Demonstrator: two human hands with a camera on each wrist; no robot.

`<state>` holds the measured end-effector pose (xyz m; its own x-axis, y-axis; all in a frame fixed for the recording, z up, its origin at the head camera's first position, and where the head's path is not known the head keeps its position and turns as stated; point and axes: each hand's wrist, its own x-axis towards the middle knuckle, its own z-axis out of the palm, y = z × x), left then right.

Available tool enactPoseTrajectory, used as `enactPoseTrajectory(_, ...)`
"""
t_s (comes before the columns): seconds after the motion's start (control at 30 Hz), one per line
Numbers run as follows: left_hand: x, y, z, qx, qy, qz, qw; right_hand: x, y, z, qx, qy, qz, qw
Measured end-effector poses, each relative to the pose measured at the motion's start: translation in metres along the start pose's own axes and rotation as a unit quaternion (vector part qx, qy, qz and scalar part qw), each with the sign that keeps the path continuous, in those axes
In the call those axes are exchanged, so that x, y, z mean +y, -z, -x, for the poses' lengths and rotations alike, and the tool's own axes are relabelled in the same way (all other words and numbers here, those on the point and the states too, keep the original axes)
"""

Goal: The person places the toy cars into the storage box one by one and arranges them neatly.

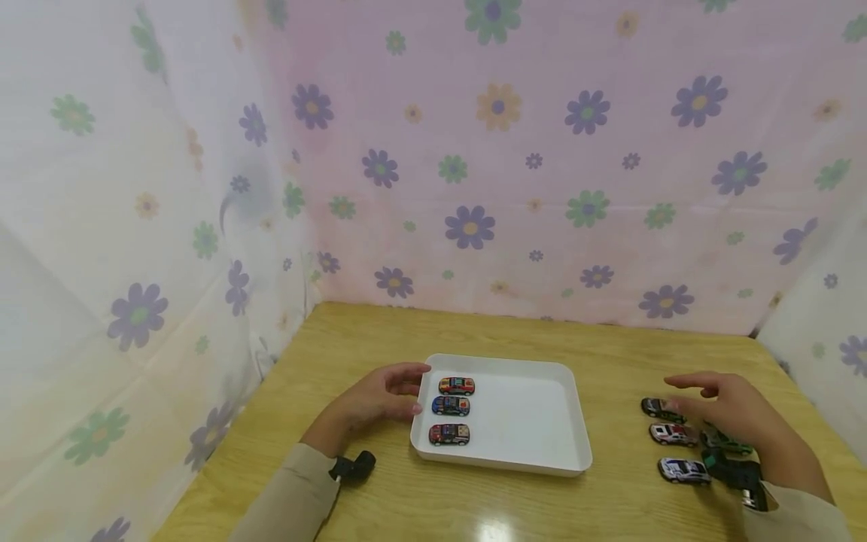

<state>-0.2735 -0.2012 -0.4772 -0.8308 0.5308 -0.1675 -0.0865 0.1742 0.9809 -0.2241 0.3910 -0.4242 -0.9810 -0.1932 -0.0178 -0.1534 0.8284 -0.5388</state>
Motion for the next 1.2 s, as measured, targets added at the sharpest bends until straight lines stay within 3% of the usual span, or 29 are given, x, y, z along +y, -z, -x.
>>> enactPoseTrajectory(0.27,0.004,-0.002,0.000,-0.005,0.000,-0.001,1.0000,0.010,-0.002,-0.001,-0.021,-0.026,0.000,0.9994)
enactPoseTrajectory(0.5,0.010,-0.004,0.001,-0.009,-0.002,-0.002,1.0000,0.015,-0.003,0.001,-0.027,-0.020,-0.010,0.9994)
enactPoseTrajectory(0.83,0.005,-0.002,0.002,0.003,0.003,-0.004,1.0000,0.016,-0.003,-0.004,-0.037,-0.010,-0.007,0.9992)
enactPoseTrajectory(1.2,0.003,0.000,0.000,0.000,0.006,0.010,0.9999,0.016,-0.006,-0.007,-0.052,-0.034,-0.026,0.9977)
